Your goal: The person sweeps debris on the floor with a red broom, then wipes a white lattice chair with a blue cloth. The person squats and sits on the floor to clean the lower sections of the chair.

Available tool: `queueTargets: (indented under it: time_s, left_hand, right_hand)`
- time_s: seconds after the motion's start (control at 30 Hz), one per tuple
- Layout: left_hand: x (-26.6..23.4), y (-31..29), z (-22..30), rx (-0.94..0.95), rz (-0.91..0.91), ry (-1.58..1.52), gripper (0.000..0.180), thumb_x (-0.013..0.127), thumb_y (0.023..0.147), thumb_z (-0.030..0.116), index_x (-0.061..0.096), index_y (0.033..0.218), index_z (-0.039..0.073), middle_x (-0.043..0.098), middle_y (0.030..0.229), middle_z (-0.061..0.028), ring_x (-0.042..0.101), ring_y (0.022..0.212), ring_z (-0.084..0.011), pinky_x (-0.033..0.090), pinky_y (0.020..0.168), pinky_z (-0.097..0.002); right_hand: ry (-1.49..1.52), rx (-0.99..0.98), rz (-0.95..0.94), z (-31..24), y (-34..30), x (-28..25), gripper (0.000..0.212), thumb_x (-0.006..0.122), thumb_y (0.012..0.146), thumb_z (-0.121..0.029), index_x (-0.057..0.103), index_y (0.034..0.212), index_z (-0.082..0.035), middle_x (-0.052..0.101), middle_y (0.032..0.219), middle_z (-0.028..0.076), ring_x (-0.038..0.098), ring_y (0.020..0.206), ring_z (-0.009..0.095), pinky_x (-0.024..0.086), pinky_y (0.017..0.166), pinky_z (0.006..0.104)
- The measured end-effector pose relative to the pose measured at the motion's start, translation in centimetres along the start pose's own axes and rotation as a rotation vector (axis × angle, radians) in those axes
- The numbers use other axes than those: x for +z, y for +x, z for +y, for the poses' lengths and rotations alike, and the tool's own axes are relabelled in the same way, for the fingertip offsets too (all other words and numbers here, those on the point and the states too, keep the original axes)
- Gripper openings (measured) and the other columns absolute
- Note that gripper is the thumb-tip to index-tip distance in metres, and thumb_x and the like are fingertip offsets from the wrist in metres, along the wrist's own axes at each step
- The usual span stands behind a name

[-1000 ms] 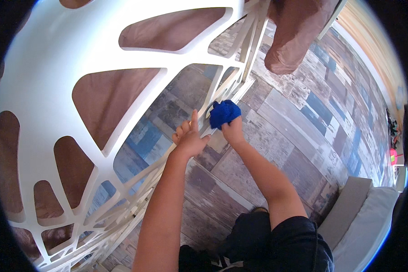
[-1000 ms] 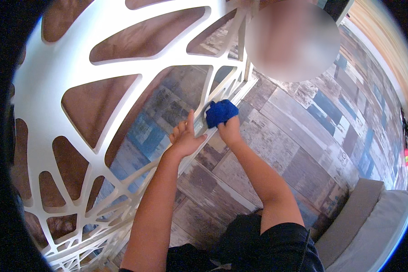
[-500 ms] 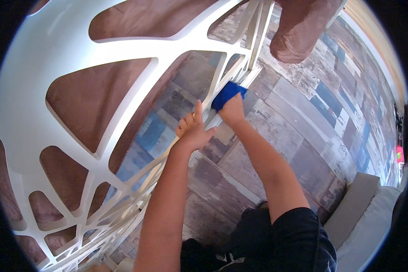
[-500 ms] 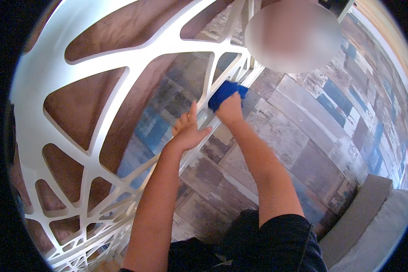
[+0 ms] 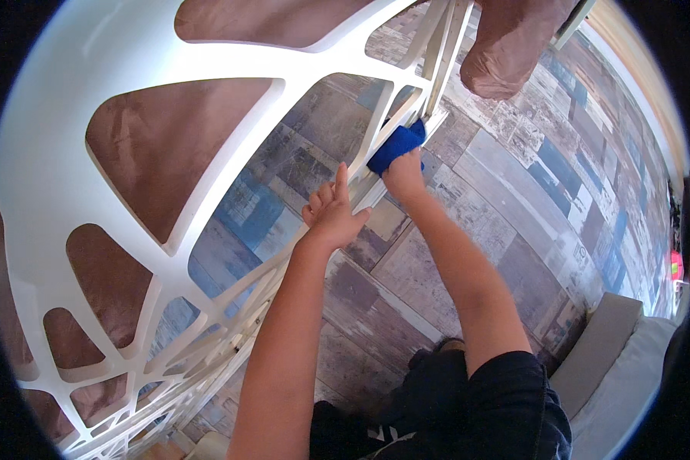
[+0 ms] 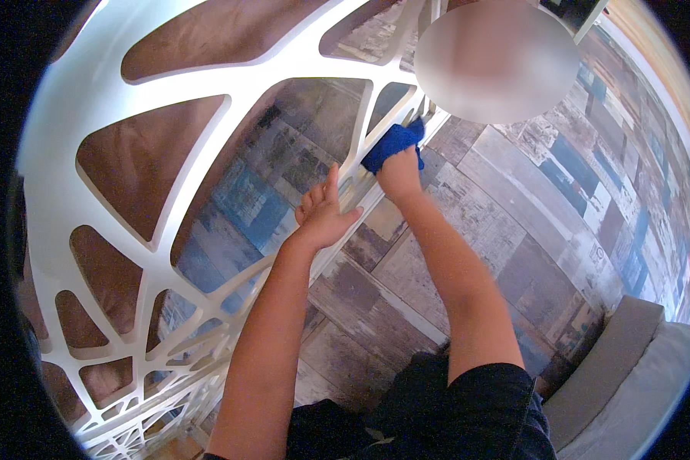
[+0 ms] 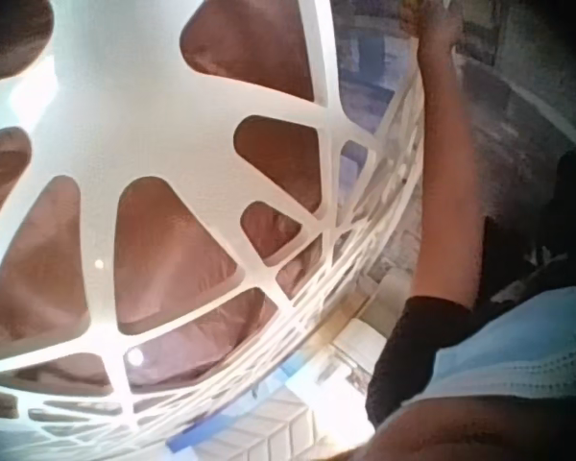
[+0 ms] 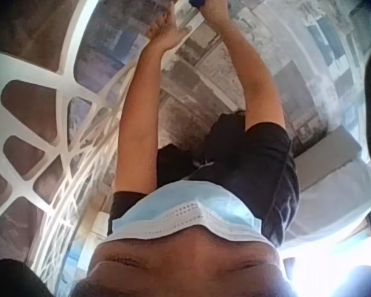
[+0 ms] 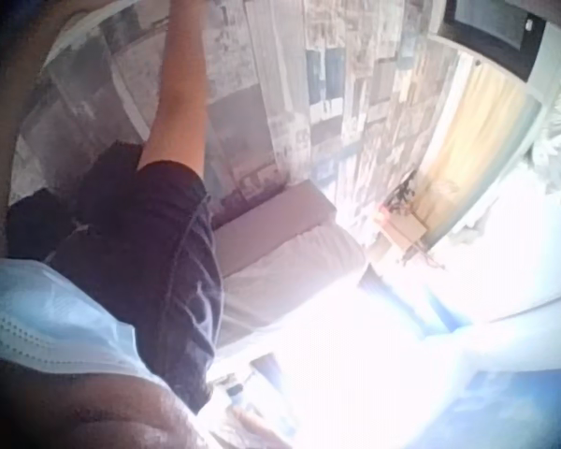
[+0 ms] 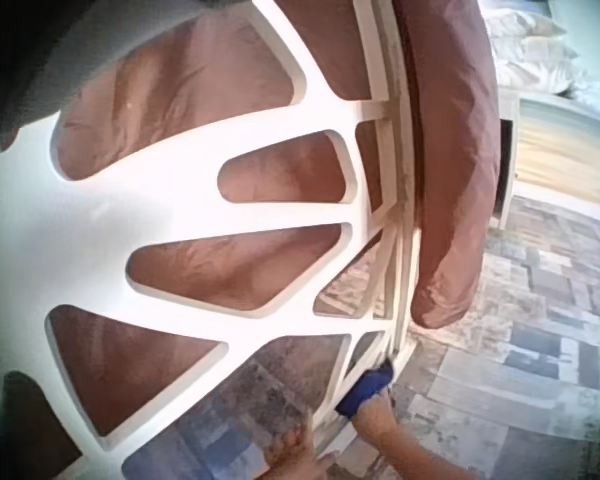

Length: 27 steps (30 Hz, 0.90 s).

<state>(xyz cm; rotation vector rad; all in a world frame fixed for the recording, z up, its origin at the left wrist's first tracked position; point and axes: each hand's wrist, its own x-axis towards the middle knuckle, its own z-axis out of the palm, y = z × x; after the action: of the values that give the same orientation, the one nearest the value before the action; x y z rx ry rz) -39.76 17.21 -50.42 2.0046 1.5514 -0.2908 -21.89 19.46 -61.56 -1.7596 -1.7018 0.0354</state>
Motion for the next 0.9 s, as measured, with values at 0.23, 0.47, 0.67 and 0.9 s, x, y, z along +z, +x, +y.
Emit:
queueTargets:
  time_s: [0.23,0.47,0.67,0.9]
  left_hand:
    - [0.0,0.0,0.1,-0.013,0.009,0.024,0.105,0.066,0.084,0.048,-0.007,0.155,0.025,0.023,0.153,-0.0203,0.022,0.139,-0.0423,0.018,0.108,-0.0573]
    - [0.1,0.2,-0.1,-0.009,0.024,0.040,0.106,0.066,0.083,0.047,-0.007,0.155,0.024,0.024,0.152,-0.0200,0.023,0.137,-0.0414,0.018,0.108,-0.0562]
    - [0.2,0.1,-0.1,0.016,0.037,0.041,0.107,0.067,0.082,0.047,-0.007,0.155,0.024,0.024,0.151,-0.0212,0.024,0.136,-0.0430,0.018,0.107,-0.0571]
    - [0.6,0.0,-0.2,0.029,0.044,0.038,0.107,0.068,0.082,0.047,-0.007,0.155,0.023,0.026,0.149,-0.0228,0.025,0.135,-0.0427,0.017,0.107,-0.0576]
  right_hand:
    - [0.313,0.031,-0.015,-1.8,-4.6,2.8,0.045,0.062,0.064,0.003,0.065,0.108,-0.008,0.058,0.119,0.016,0.044,0.120,0.046,0.029,0.108,0.0536]
    - [0.351,0.126,0.122,-0.2,-5.5,0.0,0.050,0.062,0.062,0.006,0.064,0.110,-0.008,0.058,0.120,0.017,0.046,0.118,0.045,0.032,0.106,0.0521]
    - [-0.470,0.019,-0.274,7.1,2.0,-0.6,0.014,0.060,0.073,-0.011,0.073,0.068,-0.006,0.068,0.078,0.011,0.058,0.096,0.030,0.041,0.091,0.0448]
    - [-0.568,-0.041,-0.456,7.6,0.2,2.6,0.017,0.060,0.076,-0.016,0.075,0.075,-0.009,0.070,0.082,0.008,0.056,0.097,0.031,0.043,0.083,0.0407]
